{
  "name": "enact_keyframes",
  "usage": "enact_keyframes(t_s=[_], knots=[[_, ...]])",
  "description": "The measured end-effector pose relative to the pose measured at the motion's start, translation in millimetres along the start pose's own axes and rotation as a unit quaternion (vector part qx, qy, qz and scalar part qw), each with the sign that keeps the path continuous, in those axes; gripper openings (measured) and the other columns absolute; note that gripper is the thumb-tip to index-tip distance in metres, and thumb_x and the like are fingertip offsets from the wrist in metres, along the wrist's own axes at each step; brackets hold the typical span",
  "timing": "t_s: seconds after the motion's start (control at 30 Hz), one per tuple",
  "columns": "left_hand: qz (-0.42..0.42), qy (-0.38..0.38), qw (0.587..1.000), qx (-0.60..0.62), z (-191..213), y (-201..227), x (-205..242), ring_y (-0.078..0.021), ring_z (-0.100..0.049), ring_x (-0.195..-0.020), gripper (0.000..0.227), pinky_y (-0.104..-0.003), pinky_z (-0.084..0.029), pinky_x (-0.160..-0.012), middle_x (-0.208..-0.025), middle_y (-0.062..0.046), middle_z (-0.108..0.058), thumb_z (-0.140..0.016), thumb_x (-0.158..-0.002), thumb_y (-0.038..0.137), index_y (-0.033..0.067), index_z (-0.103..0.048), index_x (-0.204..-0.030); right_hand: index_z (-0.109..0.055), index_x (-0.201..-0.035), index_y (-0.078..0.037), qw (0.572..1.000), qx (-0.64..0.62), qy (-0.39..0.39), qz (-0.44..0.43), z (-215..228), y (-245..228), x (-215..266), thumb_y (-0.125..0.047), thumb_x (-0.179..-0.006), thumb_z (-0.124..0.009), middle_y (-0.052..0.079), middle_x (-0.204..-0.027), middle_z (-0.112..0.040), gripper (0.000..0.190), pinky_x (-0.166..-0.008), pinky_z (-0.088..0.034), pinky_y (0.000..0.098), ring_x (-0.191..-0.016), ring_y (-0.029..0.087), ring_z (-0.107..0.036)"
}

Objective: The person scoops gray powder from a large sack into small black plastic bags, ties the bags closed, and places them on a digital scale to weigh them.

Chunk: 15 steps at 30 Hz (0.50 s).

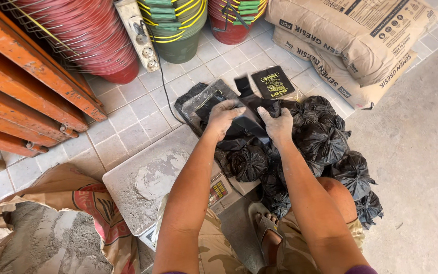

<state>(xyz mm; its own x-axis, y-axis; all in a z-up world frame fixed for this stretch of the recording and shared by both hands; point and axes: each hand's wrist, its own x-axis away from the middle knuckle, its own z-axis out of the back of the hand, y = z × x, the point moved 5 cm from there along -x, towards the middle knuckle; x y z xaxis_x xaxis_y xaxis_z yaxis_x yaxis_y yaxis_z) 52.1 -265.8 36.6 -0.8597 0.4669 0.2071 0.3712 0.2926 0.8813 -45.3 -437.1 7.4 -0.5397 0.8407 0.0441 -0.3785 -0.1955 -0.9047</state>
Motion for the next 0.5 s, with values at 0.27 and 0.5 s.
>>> enact_keyframes(t_s=[0.27,0.5], knots=[[-0.004,0.090,0.984,-0.157,17,-34,-29,-0.0094,-0.058,-0.056,0.022,-0.021,-0.041,-0.049,-0.059,-0.004,-0.060,-0.080,-0.065,0.015,0.0084,-0.067,-0.081,-0.047,-0.097,-0.014,0.928,0.228,0.145,0.256,26,-78,57,-0.050,-0.062,-0.077,0.012,-0.092,-0.047,0.057,-0.079,-0.043,0.0456,-0.092,0.033,-0.052],[-0.001,0.081,0.991,-0.107,5,-12,-8,-0.0130,-0.057,-0.067,0.025,-0.022,-0.044,-0.060,-0.071,-0.010,-0.062,-0.074,-0.067,0.003,-0.0007,-0.064,-0.090,-0.068,-0.093,-0.008,0.986,-0.039,-0.159,0.039,-29,-43,43,-0.031,-0.076,-0.074,0.010,-0.073,-0.064,0.029,-0.050,-0.048,0.0270,-0.065,0.016,-0.062]])
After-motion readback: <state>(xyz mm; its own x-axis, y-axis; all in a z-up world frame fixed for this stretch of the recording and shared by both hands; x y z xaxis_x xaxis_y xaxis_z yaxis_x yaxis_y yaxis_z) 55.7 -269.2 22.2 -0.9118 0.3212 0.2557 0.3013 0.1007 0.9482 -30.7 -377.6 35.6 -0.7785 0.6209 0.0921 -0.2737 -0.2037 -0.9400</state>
